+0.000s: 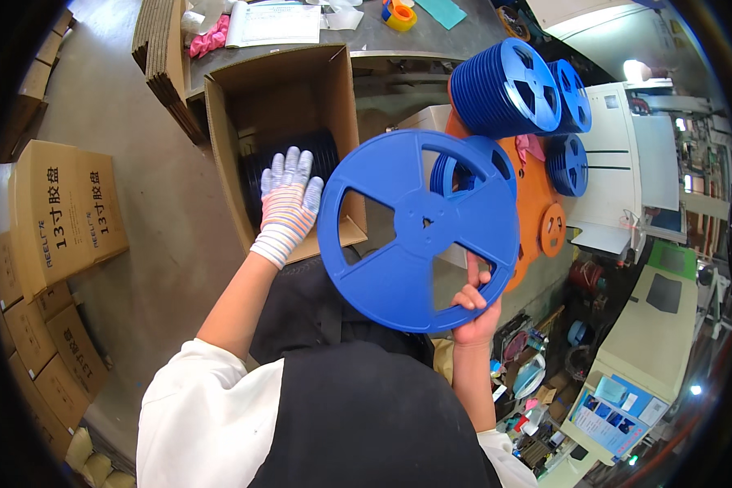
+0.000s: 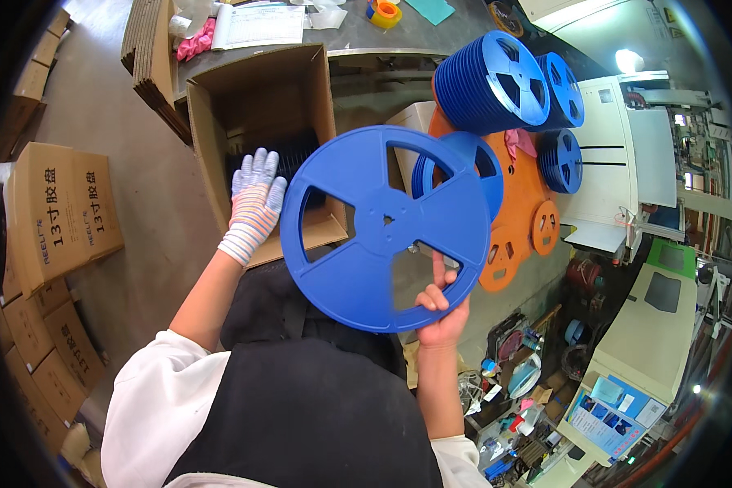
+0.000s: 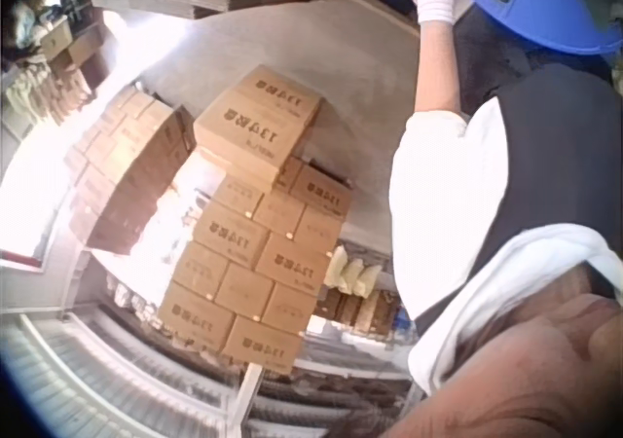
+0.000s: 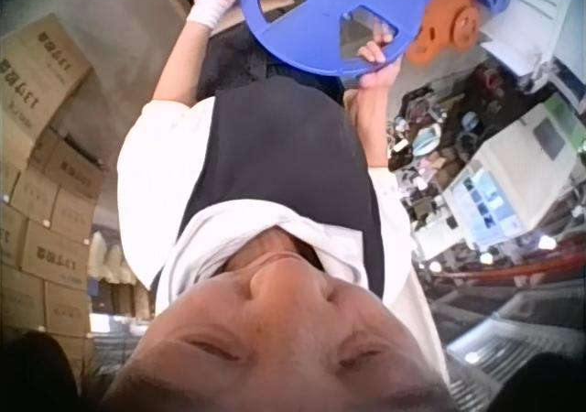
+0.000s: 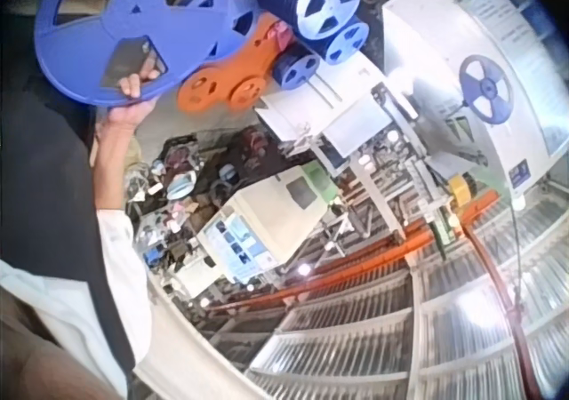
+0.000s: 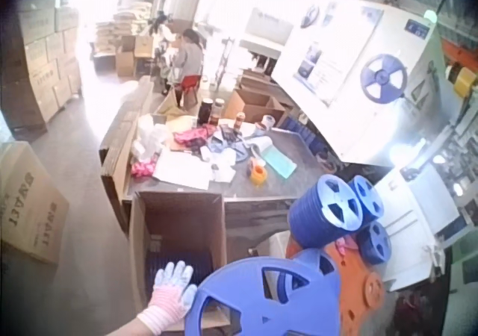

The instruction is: The person repeatedly picks up blue plastic reels, wipes their surfaces with gloved hands, and places them into a cardboard box. The person continues this cycle of picking, wiping, and stacking the reels throughout the clip.

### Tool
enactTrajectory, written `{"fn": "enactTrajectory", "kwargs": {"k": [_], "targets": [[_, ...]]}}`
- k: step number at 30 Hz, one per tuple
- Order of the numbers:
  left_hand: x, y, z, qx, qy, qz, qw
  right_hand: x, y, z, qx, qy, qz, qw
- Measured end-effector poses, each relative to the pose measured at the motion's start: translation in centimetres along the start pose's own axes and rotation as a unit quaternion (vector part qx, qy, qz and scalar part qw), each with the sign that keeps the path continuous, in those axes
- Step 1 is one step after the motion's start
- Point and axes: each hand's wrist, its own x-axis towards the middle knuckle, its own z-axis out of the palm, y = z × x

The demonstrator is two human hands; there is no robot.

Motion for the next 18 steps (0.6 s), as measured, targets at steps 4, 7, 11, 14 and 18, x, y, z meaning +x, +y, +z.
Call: {"fn": "enactTrajectory", "kwargs": {"k": [4, 7, 11, 14, 18], "targets": [[-1.5, 1.2, -1.5, -0.086, 0.149, 0.027, 0.985, 1.3, -0.5, 1.0, 0.003, 0.003, -0.025, 1.0], [-2.5, 5.3, -4.4, -0.144, 0.196, 0.109, 0.964, 1.7, 0.2, 3.1, -0.035, 0.005, -0.042, 0.999], [-3.9, 10.8, -6.1, -0.411, -0.171, 0.091, 0.891, 1.2, 4.6, 7.1, -0.182, -0.012, -0.049, 0.982], [-4.7, 11.3, -6.3, -0.732, -0.26, -0.071, 0.626, -0.2, 7.3, 9.5, -0.354, -0.164, 0.0, 0.921], [-5.5, 8.7, -6.1, -0.903, -0.353, -0.142, 0.2, 0.0, 5.9, 9.3, -0.535, -0.122, -0.186, 0.815]]}}
